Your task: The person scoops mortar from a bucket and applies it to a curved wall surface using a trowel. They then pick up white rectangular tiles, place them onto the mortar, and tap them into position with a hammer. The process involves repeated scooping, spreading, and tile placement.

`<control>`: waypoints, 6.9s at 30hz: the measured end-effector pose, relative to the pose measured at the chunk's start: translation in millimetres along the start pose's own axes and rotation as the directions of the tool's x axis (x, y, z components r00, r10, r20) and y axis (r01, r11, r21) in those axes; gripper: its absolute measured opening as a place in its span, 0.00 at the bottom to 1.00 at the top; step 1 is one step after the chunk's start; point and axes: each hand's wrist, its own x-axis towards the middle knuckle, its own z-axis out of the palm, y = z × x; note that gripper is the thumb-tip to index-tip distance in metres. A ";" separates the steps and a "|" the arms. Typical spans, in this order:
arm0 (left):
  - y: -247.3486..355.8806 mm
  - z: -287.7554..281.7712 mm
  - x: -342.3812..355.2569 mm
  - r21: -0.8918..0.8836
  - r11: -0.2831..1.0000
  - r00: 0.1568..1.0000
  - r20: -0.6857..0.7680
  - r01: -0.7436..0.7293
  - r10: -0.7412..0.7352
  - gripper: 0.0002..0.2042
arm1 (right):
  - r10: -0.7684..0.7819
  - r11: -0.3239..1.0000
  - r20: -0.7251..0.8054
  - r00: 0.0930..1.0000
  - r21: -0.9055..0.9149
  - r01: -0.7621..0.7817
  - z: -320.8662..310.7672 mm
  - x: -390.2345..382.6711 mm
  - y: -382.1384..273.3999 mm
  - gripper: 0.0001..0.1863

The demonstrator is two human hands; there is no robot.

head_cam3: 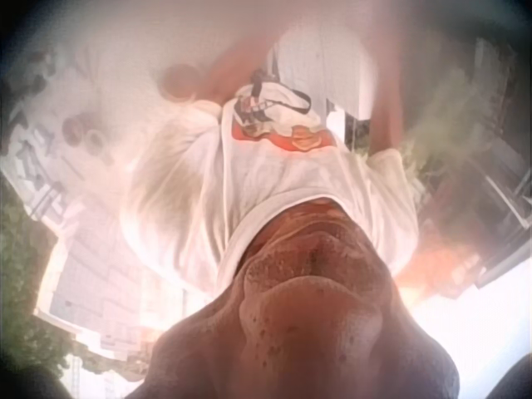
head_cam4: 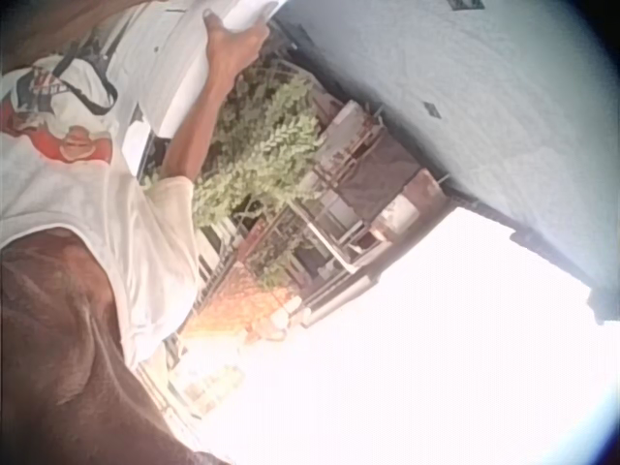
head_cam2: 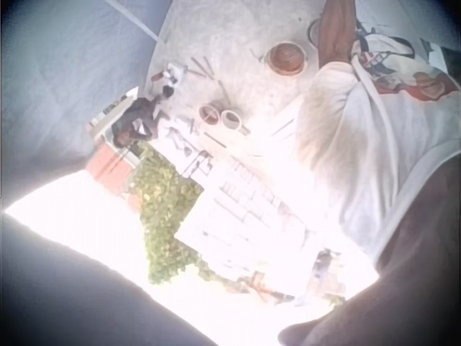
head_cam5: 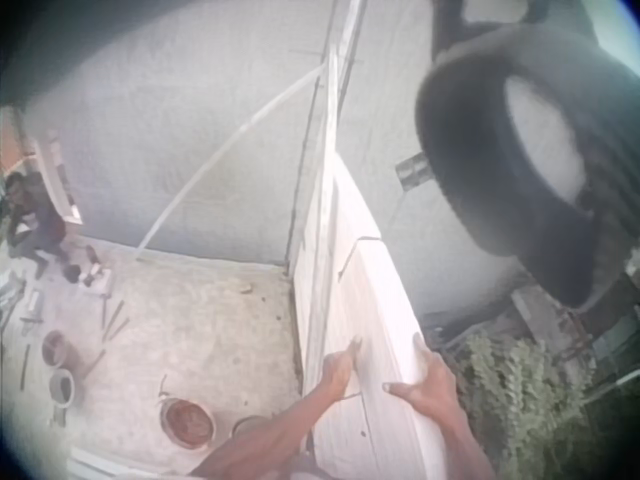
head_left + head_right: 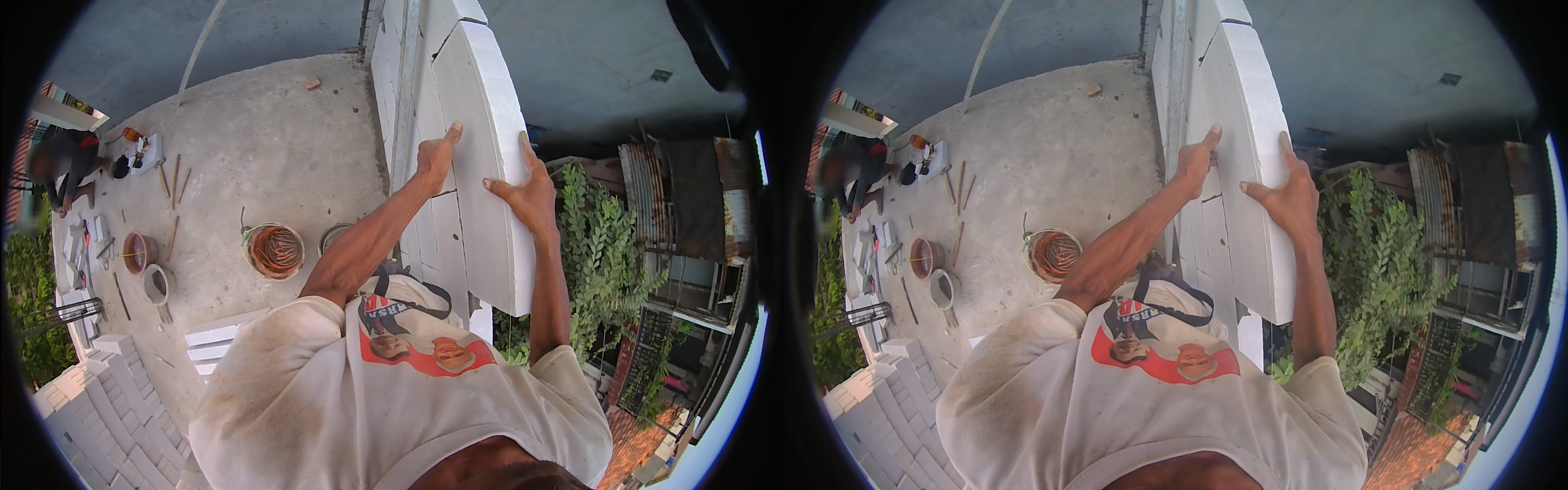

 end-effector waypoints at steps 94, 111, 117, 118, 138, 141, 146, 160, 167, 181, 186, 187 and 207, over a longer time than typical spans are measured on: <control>-71.4 -210.6 -210.4 0.899 0.110 0.879 0.378 -0.423 0.289 0.26 | 0.956 0.104 -0.069 -0.285 0.989 0.108 262.6 -704.4 181.6 0.16; 113.1 76.3 -53.6 -0.147 -0.648 -0.080 0.988 -0.747 -0.132 0.47 | 0.899 0.045 -0.131 0.419 0.977 0.209 166.3 -413.8 -29.7 0.34; 110.3 76.5 -38.6 -0.111 -0.568 -0.049 0.991 -0.816 -0.123 0.41 | 0.970 0.078 -0.188 0.151 0.838 0.541 175.1 -339.4 -20.9 0.30; 109.1 77.7 -38.6 -0.114 -0.554 -0.060 0.992 -0.824 -0.115 0.41 | 0.968 0.065 -0.182 0.171 0.846 0.530 177.8 -322.6 -22.5 0.28; 103.6 72.3 -27.6 -0.128 -0.516 -0.127 0.991 -0.847 -0.038 0.41 | 0.968 0.019 -0.135 0.212 0.881 0.473 179.6 -267.1 -47.6 0.31; 105.8 71.5 -24.8 -0.133 -0.518 -0.128 0.991 -0.845 -0.047 0.41 | 0.892 0.027 -0.148 0.428 0.961 0.276 172.5 -289.6 -45.0 0.27; 106.1 72.2 -25.4 -0.141 -0.484 -0.134 0.990 -0.864 -0.048 0.40 | 0.924 0.042 -0.132 0.358 0.968 0.249 171.6 -287.2 -46.5 0.35; 105.0 70.9 -26.9 -0.046 -0.471 -0.016 0.998 -0.881 -0.069 0.42 | 0.894 0.184 -0.146 0.423 0.982 -0.050 157.6 -343.1 -98.5 0.35; 142.5 39.3 19.5 0.096 -0.577 0.042 0.993 -0.811 0.107 0.38 | 0.736 0.470 -0.184 0.651 0.831 -0.297 86.9 -364.6 -124.3 0.41; 255.3 -9.8 120.4 0.461 -0.779 0.466 0.849 -0.424 0.249 0.41 | 0.102 0.977 -0.150 0.983 0.201 -0.071 -103.8 -146.2 16.2 0.36; 244.7 -3.5 119.3 0.509 -0.773 0.457 0.829 -0.379 0.322 0.40 | -0.188 0.972 -0.175 0.966 0.111 0.209 -83.8 -39.8 44.7 0.33; 244.1 -2.2 118.5 0.515 -0.776 0.454 0.825 -0.364 0.335 0.40 | -0.220 0.961 -0.167 0.961 0.135 0.243 -82.3 -24.0 47.1 0.33; 252.2 3.6 132.3 0.367 -0.908 0.477 0.847 -0.202 0.236 0.40 | -0.308 0.943 -0.007 0.951 -0.135 0.304 -57.8 26.6 45.3 0.25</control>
